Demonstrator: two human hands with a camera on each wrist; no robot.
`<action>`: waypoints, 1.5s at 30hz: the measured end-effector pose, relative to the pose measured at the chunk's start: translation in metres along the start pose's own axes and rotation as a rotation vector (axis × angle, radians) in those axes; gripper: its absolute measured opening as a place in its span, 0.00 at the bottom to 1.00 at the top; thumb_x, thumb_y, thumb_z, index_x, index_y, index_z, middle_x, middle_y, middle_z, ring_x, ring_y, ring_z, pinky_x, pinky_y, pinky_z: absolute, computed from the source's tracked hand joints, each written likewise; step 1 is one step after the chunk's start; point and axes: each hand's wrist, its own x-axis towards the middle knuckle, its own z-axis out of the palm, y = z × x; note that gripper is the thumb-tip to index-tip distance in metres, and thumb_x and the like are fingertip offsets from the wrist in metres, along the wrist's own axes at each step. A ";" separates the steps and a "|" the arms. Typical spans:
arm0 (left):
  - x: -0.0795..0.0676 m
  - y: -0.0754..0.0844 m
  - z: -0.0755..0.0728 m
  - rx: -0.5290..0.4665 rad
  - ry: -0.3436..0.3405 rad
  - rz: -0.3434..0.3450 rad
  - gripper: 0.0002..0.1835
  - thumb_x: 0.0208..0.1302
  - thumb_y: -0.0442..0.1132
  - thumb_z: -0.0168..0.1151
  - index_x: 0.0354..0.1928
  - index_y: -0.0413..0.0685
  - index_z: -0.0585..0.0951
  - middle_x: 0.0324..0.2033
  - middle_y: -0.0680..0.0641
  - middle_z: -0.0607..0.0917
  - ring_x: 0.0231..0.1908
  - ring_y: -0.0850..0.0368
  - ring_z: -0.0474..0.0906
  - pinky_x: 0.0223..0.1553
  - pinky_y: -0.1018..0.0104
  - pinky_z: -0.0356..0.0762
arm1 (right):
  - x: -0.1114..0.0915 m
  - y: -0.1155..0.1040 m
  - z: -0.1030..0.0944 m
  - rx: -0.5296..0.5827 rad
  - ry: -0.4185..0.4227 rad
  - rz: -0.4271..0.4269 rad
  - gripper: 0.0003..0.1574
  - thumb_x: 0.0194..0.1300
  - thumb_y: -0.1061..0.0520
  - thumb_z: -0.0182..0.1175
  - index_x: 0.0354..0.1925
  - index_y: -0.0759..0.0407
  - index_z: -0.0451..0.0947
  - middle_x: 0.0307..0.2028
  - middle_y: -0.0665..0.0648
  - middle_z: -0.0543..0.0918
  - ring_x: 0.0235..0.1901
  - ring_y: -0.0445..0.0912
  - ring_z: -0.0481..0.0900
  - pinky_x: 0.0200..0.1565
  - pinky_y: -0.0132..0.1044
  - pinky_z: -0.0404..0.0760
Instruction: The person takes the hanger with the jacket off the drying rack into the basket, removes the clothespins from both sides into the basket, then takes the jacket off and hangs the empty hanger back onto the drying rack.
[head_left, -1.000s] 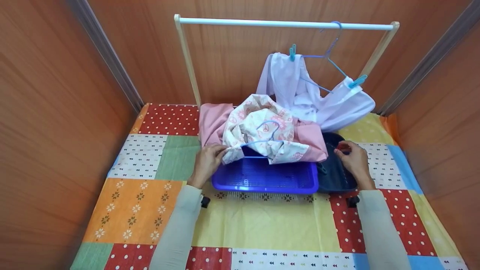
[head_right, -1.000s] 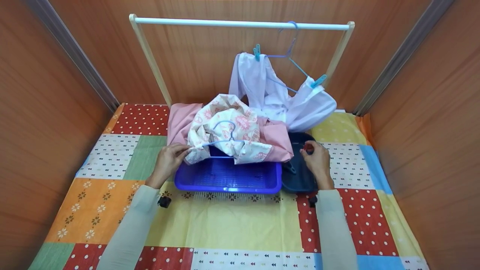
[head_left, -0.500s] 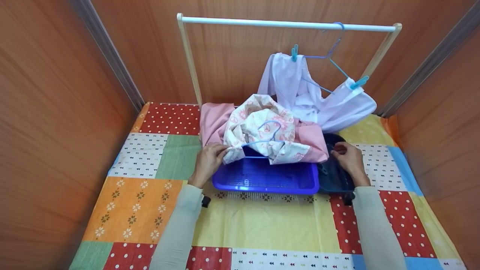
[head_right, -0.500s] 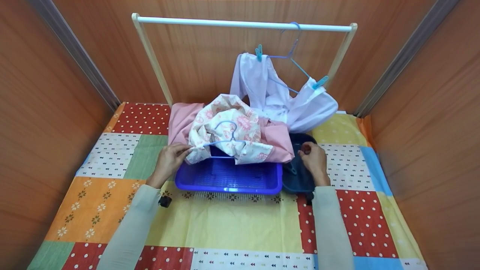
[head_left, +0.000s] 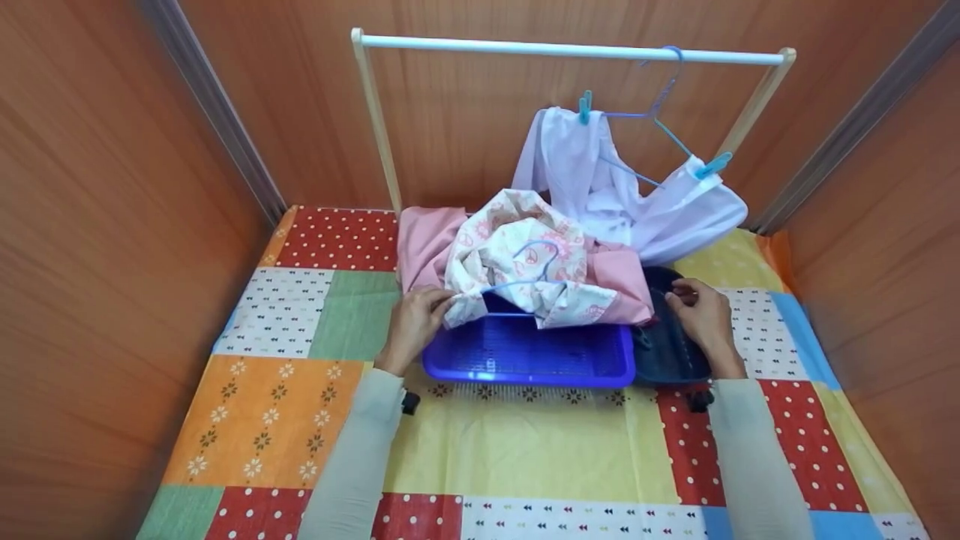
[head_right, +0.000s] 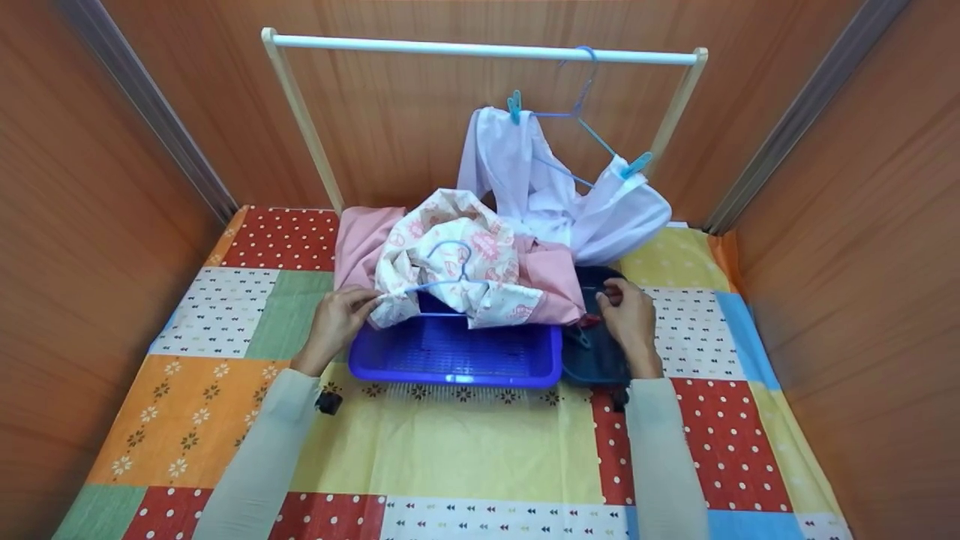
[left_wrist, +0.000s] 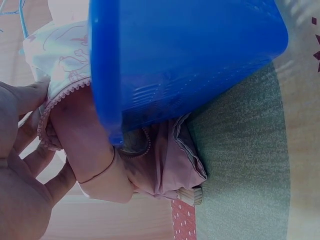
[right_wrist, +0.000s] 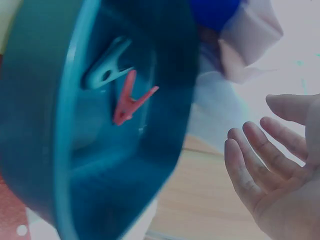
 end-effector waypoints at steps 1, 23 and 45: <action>0.000 0.000 0.000 0.000 0.000 0.001 0.06 0.62 0.39 0.67 0.39 0.50 0.89 0.31 0.49 0.89 0.36 0.52 0.84 0.41 0.56 0.80 | -0.001 -0.003 -0.002 0.004 0.008 -0.010 0.18 0.65 0.56 0.64 0.51 0.64 0.81 0.43 0.65 0.87 0.43 0.57 0.86 0.40 0.27 0.73; -0.002 -0.001 0.001 -0.008 -0.015 -0.018 0.06 0.62 0.38 0.67 0.40 0.49 0.89 0.32 0.48 0.89 0.37 0.51 0.85 0.42 0.54 0.81 | -0.028 -0.066 -0.018 0.112 0.144 -0.245 0.14 0.61 0.61 0.67 0.46 0.64 0.84 0.40 0.63 0.88 0.39 0.52 0.84 0.34 0.11 0.70; 0.000 0.002 -0.001 -0.010 -0.009 -0.019 0.05 0.62 0.37 0.67 0.38 0.49 0.90 0.31 0.48 0.89 0.36 0.51 0.85 0.40 0.54 0.81 | -0.032 -0.118 0.023 0.144 0.030 -0.449 0.12 0.58 0.64 0.68 0.42 0.64 0.84 0.38 0.62 0.87 0.36 0.55 0.85 0.39 0.50 0.84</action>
